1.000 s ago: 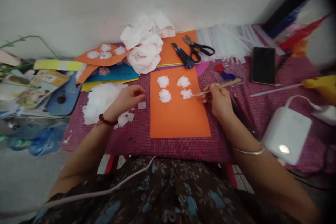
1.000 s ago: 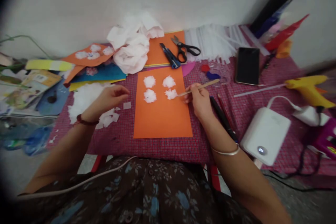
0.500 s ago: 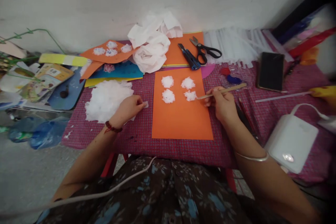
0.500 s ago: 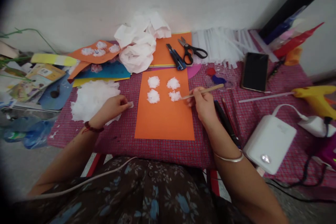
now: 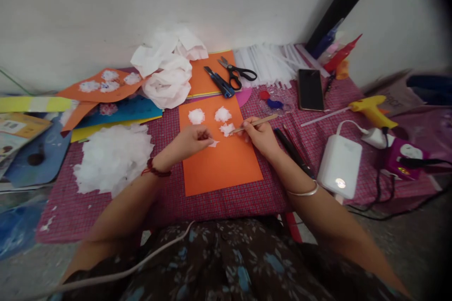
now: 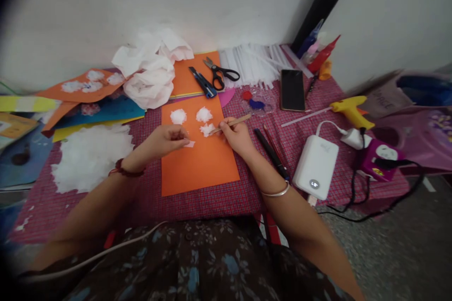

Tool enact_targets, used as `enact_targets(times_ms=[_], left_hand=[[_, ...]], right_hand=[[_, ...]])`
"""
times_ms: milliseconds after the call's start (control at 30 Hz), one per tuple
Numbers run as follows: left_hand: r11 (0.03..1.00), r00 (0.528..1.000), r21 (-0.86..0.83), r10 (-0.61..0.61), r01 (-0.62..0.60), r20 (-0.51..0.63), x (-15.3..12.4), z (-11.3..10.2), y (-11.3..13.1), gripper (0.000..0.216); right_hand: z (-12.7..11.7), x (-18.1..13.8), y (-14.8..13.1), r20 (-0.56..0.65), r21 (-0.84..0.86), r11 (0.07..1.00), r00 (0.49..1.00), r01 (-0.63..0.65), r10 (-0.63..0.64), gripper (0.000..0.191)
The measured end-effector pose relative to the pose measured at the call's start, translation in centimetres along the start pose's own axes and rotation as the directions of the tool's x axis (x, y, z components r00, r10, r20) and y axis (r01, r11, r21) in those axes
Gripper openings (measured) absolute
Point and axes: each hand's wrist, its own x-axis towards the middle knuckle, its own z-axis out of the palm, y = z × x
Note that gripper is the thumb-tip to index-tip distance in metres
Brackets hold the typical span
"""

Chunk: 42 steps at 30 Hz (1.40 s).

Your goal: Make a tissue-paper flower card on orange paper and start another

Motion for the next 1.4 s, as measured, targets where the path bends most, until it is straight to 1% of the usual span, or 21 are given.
enact_targets(times_ms=[100,167,333,533,600,700,833,1033,1133,1267,1300,1333,1400], left_hand=[[0.996,0.995,0.08,0.031,-0.039,0.098,1.9,1.3,0.0,0.006],[0.991,0.993,0.118,0.049,-0.062,0.111,2.8,2.0,-0.1,0.008],[0.986,0.998,0.153,0.063,-0.065,0.015,4.2,3.6,-0.6,0.009],[0.992,0.997,0.124,0.033,-0.023,-0.075,4.8,4.9,-1.6,0.005],[0.994,0.995,0.11,0.024,-0.013,-0.101,4.8,5.1,-1.7,0.006],[0.996,0.993,0.088,0.013,-0.003,-0.121,4.9,5.2,-1.6,0.006],[0.998,0.991,0.062,0.008,0.001,-0.133,5.0,5.3,-1.4,0.006],[0.999,0.986,0.054,0.006,0.003,-0.165,5.3,5.4,-1.4,0.007],[0.998,0.984,0.058,0.009,0.001,-0.177,5.3,5.5,-1.5,0.008],[0.999,0.985,0.051,0.017,-0.008,-0.169,5.2,5.6,-1.7,0.011],[0.999,0.986,0.05,0.02,-0.011,-0.166,5.2,5.6,-1.8,0.012],[0.999,0.986,0.05,0.023,-0.015,-0.164,5.2,5.7,-1.8,0.012],[0.999,0.987,0.05,0.028,-0.02,-0.161,5.2,5.6,-1.8,0.013]], right_hand=[[0.1,0.0,-0.1,-0.004,-0.013,1.0,1.0,0.015,-0.015,0.036],[0.1,0.0,-0.2,0.003,-0.016,1.0,1.0,0.01,-0.01,0.035],[0.1,0.1,-0.4,0.0,-0.009,1.0,1.0,-0.018,0.018,0.034],[-0.1,-0.1,-0.3,-0.113,0.098,0.995,0.993,-0.013,0.025,0.038],[0.0,-0.3,-0.4,-0.097,0.118,0.993,0.995,-0.007,0.018,0.041],[0.2,-0.6,-0.6,-0.035,0.087,0.996,0.999,0.006,-0.003,0.043],[0.4,-0.9,-0.6,0.005,-0.03,0.998,0.998,0.062,-0.062,0.04],[0.3,-1.1,0.0,0.031,-0.204,0.966,0.987,0.161,-0.158,0.036],[0.3,-1.3,0.0,-0.002,-0.212,0.962,0.984,0.171,-0.176,0.036],[0.3,-1.6,-0.5,-0.179,-0.101,0.984,0.97,0.147,-0.164,0.034],[0.3,-1.6,-0.6,-0.198,-0.084,0.986,0.968,0.141,-0.155,0.034],[0.3,-1.7,-0.6,-0.195,-0.08,0.987,0.969,0.138,-0.151,0.034],[0.4,-1.7,-0.6,-0.14,-0.096,0.985,0.978,0.142,-0.155,0.035]])
